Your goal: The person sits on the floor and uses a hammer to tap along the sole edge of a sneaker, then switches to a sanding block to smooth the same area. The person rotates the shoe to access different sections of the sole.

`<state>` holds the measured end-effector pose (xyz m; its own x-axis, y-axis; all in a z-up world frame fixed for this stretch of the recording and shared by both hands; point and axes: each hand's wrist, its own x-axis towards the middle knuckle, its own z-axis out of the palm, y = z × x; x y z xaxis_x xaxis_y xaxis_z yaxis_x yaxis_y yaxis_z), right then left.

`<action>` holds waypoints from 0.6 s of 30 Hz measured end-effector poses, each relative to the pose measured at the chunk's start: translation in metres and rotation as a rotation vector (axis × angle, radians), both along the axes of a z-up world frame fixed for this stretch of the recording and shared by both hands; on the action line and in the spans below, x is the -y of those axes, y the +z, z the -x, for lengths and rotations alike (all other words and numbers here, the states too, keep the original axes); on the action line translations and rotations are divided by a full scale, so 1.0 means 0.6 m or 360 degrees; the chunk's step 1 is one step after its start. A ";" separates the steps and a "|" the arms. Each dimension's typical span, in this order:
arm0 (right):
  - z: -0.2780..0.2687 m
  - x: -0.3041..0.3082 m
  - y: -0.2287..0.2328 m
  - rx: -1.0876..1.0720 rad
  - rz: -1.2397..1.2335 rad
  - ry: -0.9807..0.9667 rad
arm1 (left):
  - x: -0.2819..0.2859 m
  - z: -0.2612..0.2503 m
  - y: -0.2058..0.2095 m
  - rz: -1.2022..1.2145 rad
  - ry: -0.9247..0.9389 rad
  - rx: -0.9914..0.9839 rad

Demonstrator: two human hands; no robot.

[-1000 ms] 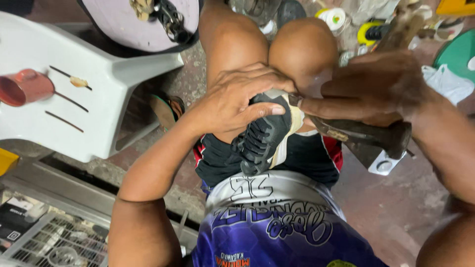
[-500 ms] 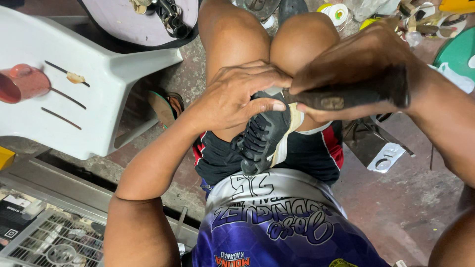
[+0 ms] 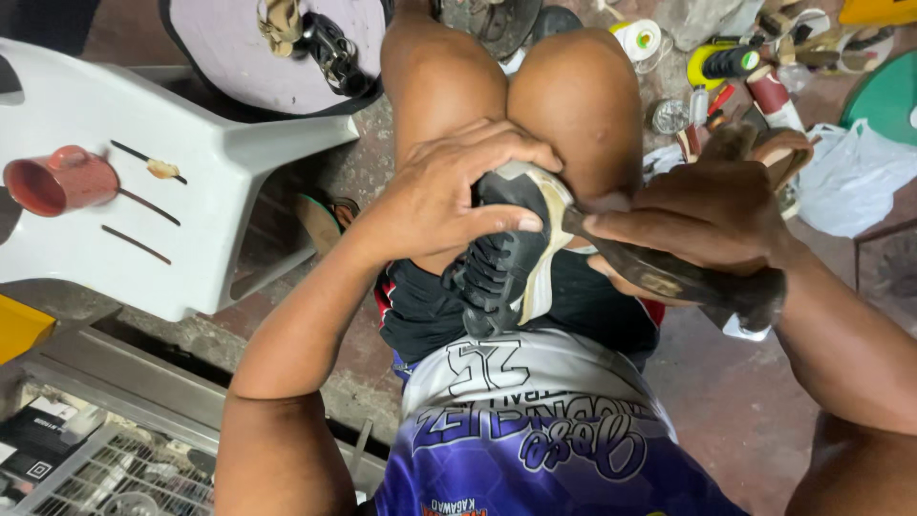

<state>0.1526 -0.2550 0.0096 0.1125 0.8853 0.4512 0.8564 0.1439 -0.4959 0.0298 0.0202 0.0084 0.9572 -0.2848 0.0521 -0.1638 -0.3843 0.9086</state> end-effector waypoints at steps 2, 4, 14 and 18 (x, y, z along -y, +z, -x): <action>0.002 0.006 -0.009 0.0177 -0.0100 0.0019 | 0.006 0.007 -0.009 0.0002 -0.0010 0.0029; -0.005 0.013 -0.015 0.0268 0.0101 0.0050 | 0.007 0.006 -0.020 0.0018 -0.0028 0.0016; -0.040 -0.030 -0.027 0.0441 0.0429 0.0393 | 0.005 -0.005 -0.025 -0.0014 0.0046 0.0025; -0.032 -0.075 -0.021 -0.0282 0.0867 0.0322 | -0.001 -0.002 -0.027 -0.0009 0.0040 -0.0013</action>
<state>0.1719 -0.2100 -0.0028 -0.0500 0.9953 -0.0830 0.7363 -0.0194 -0.6764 0.0308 0.0205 -0.0076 0.9644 -0.2611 0.0427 -0.1466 -0.3932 0.9077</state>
